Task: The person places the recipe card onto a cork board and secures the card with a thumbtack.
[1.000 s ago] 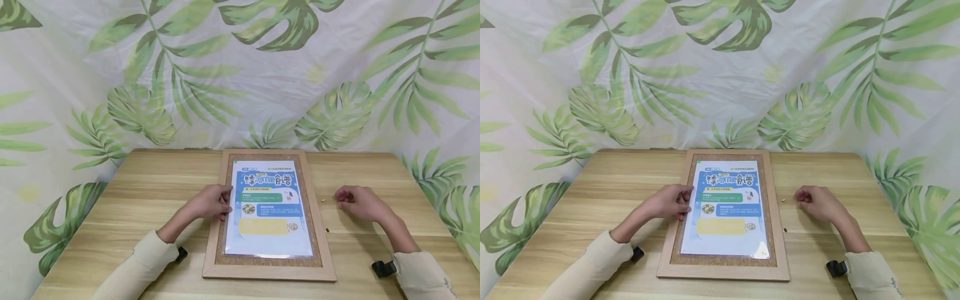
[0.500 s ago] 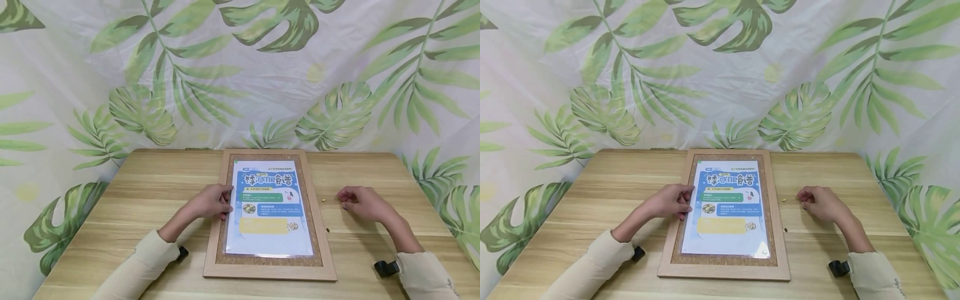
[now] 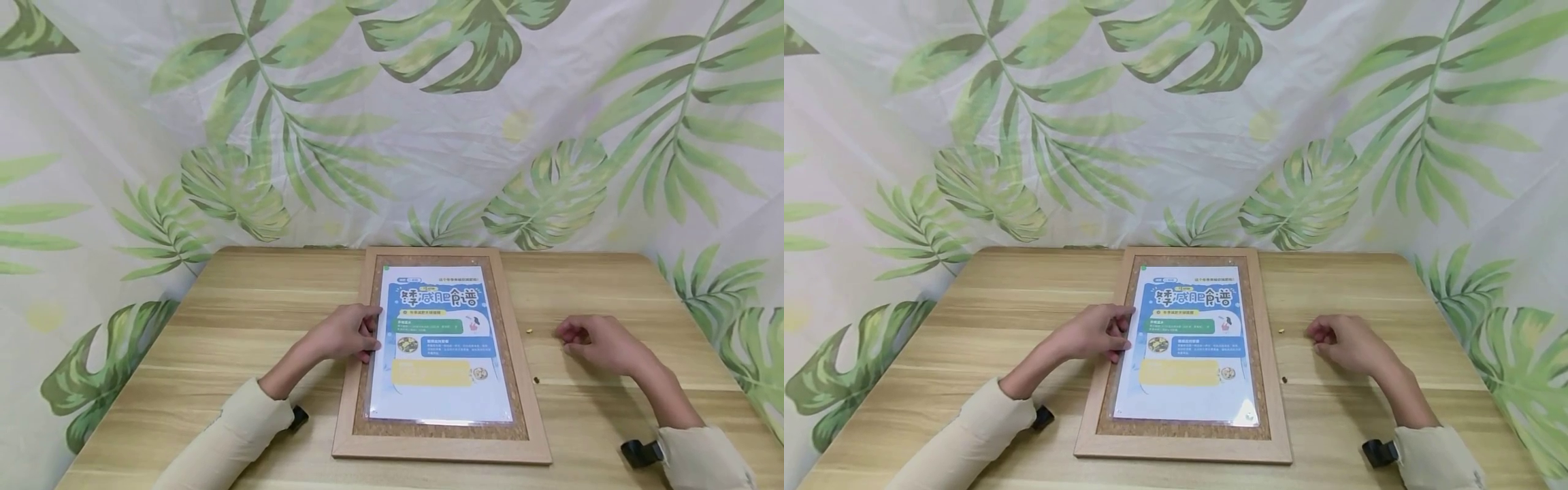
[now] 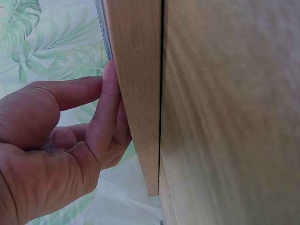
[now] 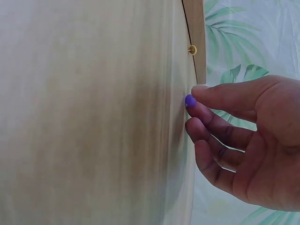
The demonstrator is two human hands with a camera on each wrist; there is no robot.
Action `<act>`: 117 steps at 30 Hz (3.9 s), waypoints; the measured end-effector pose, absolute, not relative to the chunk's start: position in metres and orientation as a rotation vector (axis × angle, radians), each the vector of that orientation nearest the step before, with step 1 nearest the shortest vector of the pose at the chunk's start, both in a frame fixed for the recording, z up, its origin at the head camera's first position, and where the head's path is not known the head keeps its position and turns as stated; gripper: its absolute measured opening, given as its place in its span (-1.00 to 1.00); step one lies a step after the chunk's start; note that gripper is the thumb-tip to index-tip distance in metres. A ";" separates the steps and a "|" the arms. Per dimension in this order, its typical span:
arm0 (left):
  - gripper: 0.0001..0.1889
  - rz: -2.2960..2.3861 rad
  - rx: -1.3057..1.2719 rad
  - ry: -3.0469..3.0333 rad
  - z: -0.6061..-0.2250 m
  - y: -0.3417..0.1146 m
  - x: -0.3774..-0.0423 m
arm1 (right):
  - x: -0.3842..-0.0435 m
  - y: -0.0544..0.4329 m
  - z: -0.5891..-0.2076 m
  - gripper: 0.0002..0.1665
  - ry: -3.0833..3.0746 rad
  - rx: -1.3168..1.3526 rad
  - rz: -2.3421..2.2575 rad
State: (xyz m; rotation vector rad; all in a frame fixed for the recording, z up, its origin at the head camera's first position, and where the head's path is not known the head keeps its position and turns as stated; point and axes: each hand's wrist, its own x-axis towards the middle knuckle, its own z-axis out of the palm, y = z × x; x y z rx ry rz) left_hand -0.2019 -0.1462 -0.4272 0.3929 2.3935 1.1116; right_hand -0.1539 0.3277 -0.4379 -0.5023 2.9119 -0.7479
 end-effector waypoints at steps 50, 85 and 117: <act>-0.20 1.126 0.380 2.385 -0.429 -0.147 -0.202 | -0.164 0.292 -0.419 -0.85 2.950 -0.479 -0.762; -0.20 1.120 0.364 2.383 -0.427 -0.146 -0.202 | -0.199 0.260 -0.404 -0.85 2.896 -0.522 -0.918; -0.22 1.127 0.375 2.386 -0.427 -0.145 -0.202 | -0.247 0.234 -0.431 -0.88 2.849 -0.520 -1.023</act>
